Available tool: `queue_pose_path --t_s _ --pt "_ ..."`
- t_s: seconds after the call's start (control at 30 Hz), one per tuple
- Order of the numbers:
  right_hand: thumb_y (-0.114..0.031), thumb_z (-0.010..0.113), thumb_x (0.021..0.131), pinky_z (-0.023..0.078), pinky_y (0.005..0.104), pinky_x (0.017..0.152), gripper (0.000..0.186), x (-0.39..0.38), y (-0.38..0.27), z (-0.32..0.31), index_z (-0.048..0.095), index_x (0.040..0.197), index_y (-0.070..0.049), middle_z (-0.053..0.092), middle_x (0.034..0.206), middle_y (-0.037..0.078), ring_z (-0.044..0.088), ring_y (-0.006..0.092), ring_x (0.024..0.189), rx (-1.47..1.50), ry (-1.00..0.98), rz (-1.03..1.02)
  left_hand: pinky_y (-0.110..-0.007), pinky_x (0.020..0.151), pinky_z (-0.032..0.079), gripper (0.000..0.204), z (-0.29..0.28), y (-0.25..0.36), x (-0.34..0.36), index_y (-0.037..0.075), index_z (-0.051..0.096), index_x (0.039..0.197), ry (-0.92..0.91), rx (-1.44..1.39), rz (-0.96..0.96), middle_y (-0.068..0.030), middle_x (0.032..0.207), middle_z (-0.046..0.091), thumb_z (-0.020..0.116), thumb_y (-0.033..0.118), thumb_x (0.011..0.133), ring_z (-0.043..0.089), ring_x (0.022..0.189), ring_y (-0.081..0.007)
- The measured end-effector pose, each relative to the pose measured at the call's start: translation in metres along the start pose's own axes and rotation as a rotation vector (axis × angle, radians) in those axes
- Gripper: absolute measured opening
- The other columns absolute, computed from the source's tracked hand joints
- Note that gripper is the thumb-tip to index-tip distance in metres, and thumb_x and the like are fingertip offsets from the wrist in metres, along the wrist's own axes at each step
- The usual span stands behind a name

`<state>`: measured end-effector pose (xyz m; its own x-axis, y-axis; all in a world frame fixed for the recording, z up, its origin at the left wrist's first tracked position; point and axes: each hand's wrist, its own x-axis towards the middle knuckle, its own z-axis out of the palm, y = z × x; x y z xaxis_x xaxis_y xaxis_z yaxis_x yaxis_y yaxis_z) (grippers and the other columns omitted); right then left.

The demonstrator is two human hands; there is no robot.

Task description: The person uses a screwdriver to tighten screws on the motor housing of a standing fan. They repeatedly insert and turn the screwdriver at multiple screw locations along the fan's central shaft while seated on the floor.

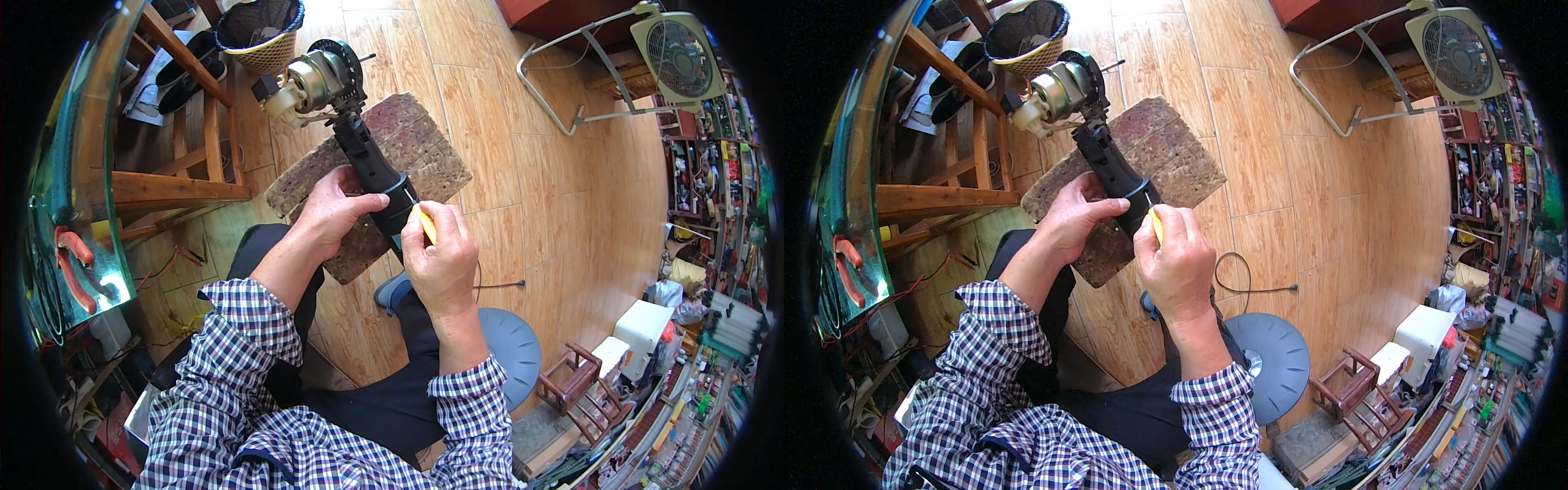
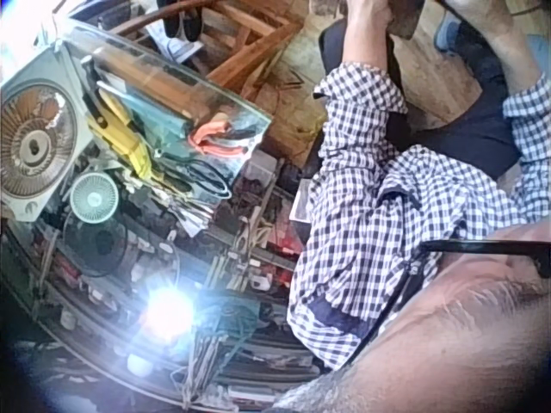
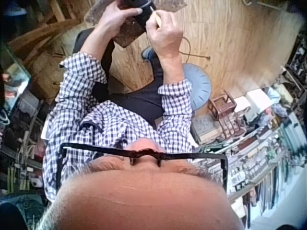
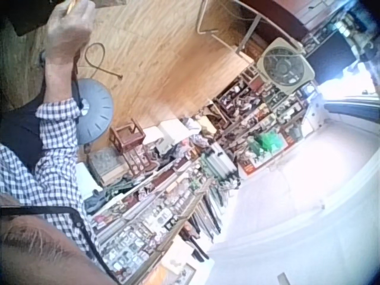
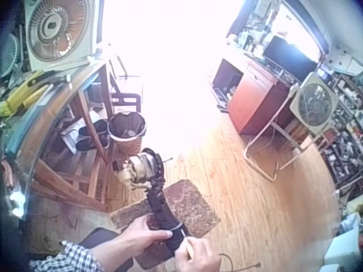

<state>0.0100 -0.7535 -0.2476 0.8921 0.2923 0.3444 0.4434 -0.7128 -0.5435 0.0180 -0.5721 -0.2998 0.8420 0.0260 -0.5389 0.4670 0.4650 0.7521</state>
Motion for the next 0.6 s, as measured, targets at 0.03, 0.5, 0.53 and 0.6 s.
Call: queue_pose_path --t_s 0.03,0.5,0.53,0.6 --pt "-0.006 0.073 0.090 0.058 0.0459 0.068 0.021 -0.001 0.001 0.001 0.067 0.110 -0.003 0.068 0.095 0.017 0.071 0.0391 0.081 0.010 0.013 -0.001 -0.037 0.108 0.049 0.058 0.000 0.000 0.000 -0.005 0.060 0.132 -0.004 -0.003 0.002 -0.0114 0.122 0.070 0.084 0.001 0.080 0.066 0.115 -0.0218" --pt "-0.006 0.074 0.088 0.058 0.0466 0.067 0.022 0.001 0.002 0.002 0.067 0.109 -0.003 0.068 0.096 0.016 0.071 0.0374 0.080 -0.052 0.009 -0.039 -0.037 0.104 0.051 0.056 -0.003 -0.009 0.006 -0.004 0.061 0.130 0.006 -0.012 0.027 -0.0109 0.119 0.070 0.086 0.002 0.079 0.067 0.111 -0.0214" --pt "-0.006 0.074 0.088 0.058 0.0465 0.067 0.023 0.002 0.001 0.001 0.067 0.109 -0.003 0.068 0.096 0.016 0.070 0.0372 0.080 -0.064 0.001 -0.057 -0.037 0.104 0.051 0.056 -0.004 -0.012 0.008 -0.004 0.061 0.130 0.003 -0.018 0.034 -0.0110 0.119 0.070 0.086 0.002 0.079 0.067 0.111 -0.0214" --pt "-0.006 0.074 0.088 0.058 0.0462 0.066 0.021 0.003 0.000 -0.002 0.067 0.108 -0.003 0.068 0.096 0.016 0.070 0.0371 0.079 -0.090 -0.042 -0.075 -0.037 0.104 0.051 0.056 -0.004 -0.009 0.006 -0.004 0.061 0.130 -0.006 -0.010 0.018 -0.0109 0.119 0.070 0.086 0.003 0.079 0.067 0.111 -0.0215"
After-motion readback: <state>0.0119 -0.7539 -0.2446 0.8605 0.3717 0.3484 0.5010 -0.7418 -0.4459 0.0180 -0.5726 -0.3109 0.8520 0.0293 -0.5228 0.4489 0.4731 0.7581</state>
